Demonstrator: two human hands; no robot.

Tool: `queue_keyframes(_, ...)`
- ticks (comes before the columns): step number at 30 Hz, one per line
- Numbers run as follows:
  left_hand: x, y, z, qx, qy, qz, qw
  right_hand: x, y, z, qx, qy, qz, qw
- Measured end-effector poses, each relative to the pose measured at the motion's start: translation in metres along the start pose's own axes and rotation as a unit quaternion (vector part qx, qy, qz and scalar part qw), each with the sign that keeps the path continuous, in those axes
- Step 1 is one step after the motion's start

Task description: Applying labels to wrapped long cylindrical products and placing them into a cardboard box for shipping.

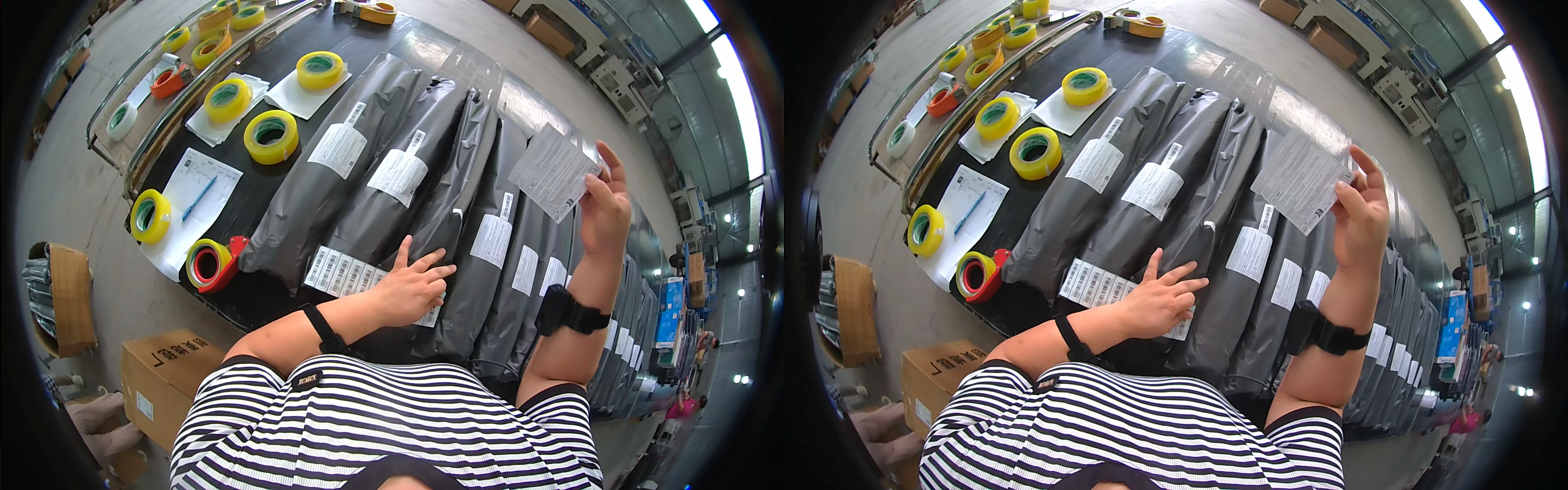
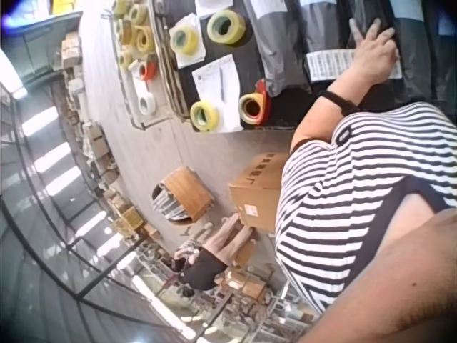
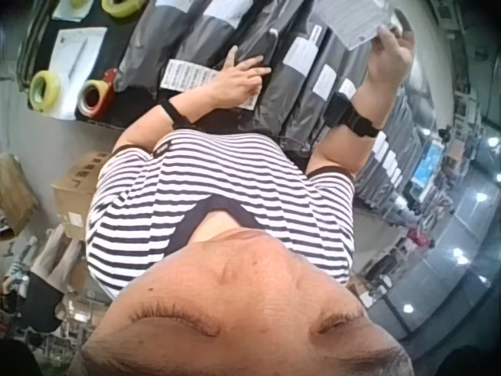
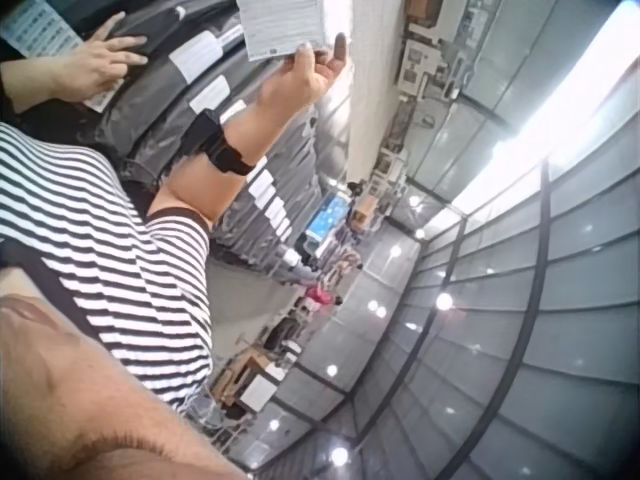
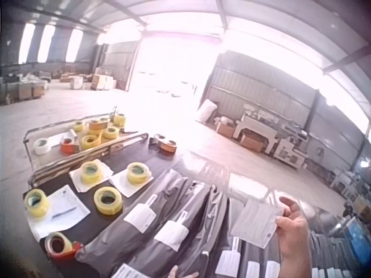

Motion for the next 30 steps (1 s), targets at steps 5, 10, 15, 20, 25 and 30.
queue_keyframes(5,0.011,0.001,0.003,0.003,0.007,0.002,1.000,-0.017,0.016,-0.054,0.336,0.010,-0.481,0.810)
queue_keyframes(10,0.013,0.001,0.003,0.006,0.026,0.008,1.000,-0.039,0.112,-0.072,0.221,-0.078,-0.602,0.764)
queue_keyframes(15,0.014,0.001,0.001,0.010,0.023,0.024,0.999,-0.037,0.148,-0.064,0.209,-0.125,-0.582,0.776)
queue_keyframes(20,0.013,0.000,-0.001,0.012,0.037,0.028,0.999,-0.026,0.111,-0.048,0.325,-0.035,-0.560,0.761)
queue_keyframes(25,0.031,0.001,0.000,0.010,0.033,-0.006,0.999,-0.004,0.007,-0.047,0.312,0.097,-0.354,0.876)
queue_keyframes(30,0.068,-0.015,0.004,0.098,-0.031,-0.543,0.833,0.017,0.024,-0.085,0.020,0.012,0.178,0.984)
Point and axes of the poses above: each hand's wrist, its own z-axis towards the middle knuckle, its own x-axis out of the back of the hand, y = z × x, the point moved 8 cm from there along z, towards the middle knuckle, and after that the axes turned 14 degrees about z, right-handed, at the moved point
